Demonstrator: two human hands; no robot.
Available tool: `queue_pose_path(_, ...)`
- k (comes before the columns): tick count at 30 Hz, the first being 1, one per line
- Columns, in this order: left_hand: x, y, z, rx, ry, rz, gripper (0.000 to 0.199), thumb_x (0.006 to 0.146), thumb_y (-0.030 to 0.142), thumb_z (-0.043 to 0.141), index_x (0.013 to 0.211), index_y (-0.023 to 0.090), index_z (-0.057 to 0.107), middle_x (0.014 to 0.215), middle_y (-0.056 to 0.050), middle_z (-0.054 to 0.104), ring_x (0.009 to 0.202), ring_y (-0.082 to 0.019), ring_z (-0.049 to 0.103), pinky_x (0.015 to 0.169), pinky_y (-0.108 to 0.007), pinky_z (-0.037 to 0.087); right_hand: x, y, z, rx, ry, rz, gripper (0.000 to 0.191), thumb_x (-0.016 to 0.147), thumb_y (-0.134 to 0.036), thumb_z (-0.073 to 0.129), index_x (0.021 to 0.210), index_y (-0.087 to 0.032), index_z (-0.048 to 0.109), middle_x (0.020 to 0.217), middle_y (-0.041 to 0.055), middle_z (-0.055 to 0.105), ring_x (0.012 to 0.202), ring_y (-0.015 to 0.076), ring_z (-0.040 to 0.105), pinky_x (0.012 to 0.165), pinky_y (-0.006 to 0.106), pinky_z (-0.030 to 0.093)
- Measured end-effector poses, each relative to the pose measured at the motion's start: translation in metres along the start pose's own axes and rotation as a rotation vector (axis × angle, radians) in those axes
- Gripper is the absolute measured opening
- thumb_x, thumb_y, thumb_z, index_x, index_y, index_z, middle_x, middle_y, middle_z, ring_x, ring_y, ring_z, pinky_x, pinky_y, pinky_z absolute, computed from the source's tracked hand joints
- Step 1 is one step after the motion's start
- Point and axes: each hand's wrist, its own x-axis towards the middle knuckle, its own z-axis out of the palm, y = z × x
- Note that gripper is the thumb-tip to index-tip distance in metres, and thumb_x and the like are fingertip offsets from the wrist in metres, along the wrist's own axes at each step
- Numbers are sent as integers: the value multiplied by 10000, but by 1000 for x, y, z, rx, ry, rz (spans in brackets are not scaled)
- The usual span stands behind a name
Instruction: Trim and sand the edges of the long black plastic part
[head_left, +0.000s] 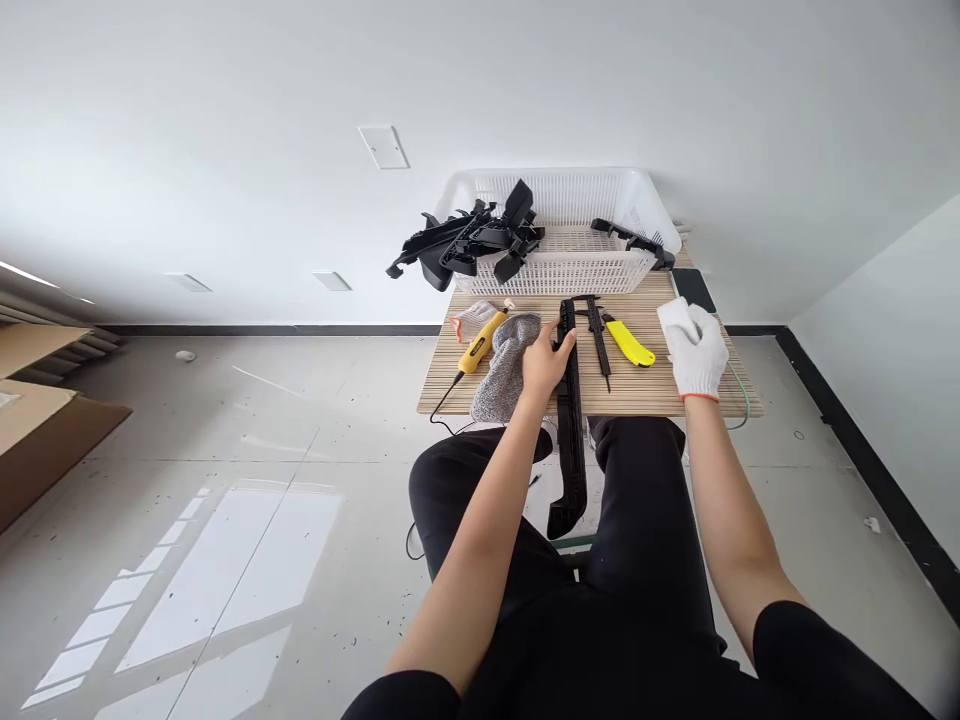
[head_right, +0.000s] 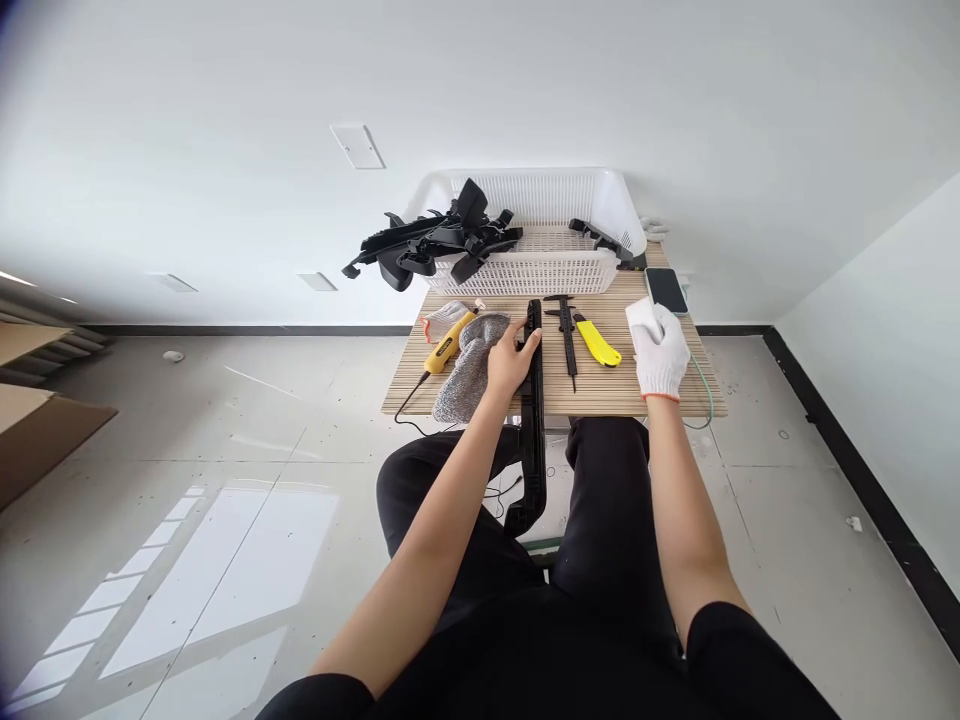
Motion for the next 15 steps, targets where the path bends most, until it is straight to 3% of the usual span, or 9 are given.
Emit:
queue_pose_path(2,1,-1,1,13,-4,18,602,990,629,462,1434,243,583,648,-6,599,624,-205,612,631,-259,402,-11,-15,11,285,10,37,560,872,-391,631,1403,-221,574,1479,137,563,1163,244,635,579,237,538)
queue_pose_path(4,2,-2,3,16,7,43,545,1027,575,395,1415,251,599,683,-19,650,663,-219,649,679,-272,446,-22,-31,32,368,-76,53,489,883,-424,601,1344,-261,606,1361,96,648,954,187,700,460,191,470)
queue_pose_path(7,4,-5,6,49,39,46,443,1047,372,360,1382,243,620,843,-58,747,804,-249,712,776,-304,500,-32,-49,70,581,-398,181,532,846,-479,656,1335,-284,576,1191,63,715,660,133,698,353,167,382)
queue_pose_path(9,4,-6,7,91,44,24,423,1011,275,392,1358,224,630,947,-79,774,899,-268,728,830,-320,516,-34,-52,88,640,-483,295,549,832,-496,675,1322,-272,567,1099,58,731,544,107,658,325,158,339)
queue_pose_path(11,4,-7,7,112,35,10,414,991,252,410,1337,215,634,979,-85,779,928,-276,729,852,-329,521,-36,-51,95,636,-493,339,556,821,-485,700,1312,-257,576,1007,51,737,491,96,627,315,153,311)
queue_pose_path(15,3,-8,7,68,39,9,383,991,271,421,1309,209,625,945,-88,766,884,-279,722,836,-343,521,-39,-44,87,561,-542,299,607,784,-386,766,1355,-263,600,935,43,745,500,84,591,331,153,304)
